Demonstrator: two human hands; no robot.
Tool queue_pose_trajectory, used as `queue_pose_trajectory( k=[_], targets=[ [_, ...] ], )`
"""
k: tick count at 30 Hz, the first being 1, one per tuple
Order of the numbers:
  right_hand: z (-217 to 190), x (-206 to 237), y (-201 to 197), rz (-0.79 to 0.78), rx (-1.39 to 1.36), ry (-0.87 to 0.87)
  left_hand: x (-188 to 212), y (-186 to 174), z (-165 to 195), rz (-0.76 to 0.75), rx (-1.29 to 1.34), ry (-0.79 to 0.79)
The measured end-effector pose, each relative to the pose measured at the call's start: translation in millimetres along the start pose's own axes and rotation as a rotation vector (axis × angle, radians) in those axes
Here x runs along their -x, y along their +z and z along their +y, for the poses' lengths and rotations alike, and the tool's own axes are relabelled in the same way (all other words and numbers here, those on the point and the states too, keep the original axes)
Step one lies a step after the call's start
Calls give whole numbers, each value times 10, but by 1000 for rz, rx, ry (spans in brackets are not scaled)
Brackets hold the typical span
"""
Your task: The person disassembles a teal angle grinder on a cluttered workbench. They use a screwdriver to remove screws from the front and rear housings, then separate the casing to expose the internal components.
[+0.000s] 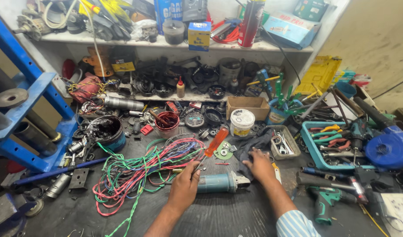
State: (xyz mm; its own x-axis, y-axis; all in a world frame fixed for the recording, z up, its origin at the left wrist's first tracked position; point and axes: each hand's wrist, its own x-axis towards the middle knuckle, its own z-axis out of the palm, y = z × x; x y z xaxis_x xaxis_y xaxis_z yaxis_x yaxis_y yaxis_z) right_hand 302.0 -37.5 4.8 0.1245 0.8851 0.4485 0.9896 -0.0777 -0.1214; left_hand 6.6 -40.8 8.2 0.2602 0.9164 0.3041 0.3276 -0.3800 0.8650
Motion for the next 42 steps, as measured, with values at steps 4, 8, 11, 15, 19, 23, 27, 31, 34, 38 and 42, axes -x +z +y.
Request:
queue_pose_trajectory(
  k=[4,8,11,15,19,23,27,31,34,38,42],
  targets=[
    [153,121,-101,153,-320,354,41,48,10,-156,-191,-121],
    [87,186,-442,447,-729,525,59,142,0,-282,-451,-115],
    [-106,258,-596,454,-729,234,5,197,49,-310,-482,-47],
    [-327,408,-616,375,-545,-268,-85,244,199,-388,-348,-17],
    [-276,633,-573,241,-299,-559,88,226,348,-598,-173,-58],
    [-177,734,-461,-24,-154,-485,331,235,440,-559,-373,63],
    [-199,759,-375,-57,-219,-242,296,220,413,-535,-512,252],
    [-141,753,-340,8,-631,68,316,101,256,-423,-349,276],
    [121,599,-307,204,-1129,507,408,21,71,-325,-146,130],
    [561,345,-301,320,-1429,669,489,-99,-239,-157,58,-155],
    [569,139,-261,210,-1057,494,441,-184,-455,-23,197,-163]
  ],
)
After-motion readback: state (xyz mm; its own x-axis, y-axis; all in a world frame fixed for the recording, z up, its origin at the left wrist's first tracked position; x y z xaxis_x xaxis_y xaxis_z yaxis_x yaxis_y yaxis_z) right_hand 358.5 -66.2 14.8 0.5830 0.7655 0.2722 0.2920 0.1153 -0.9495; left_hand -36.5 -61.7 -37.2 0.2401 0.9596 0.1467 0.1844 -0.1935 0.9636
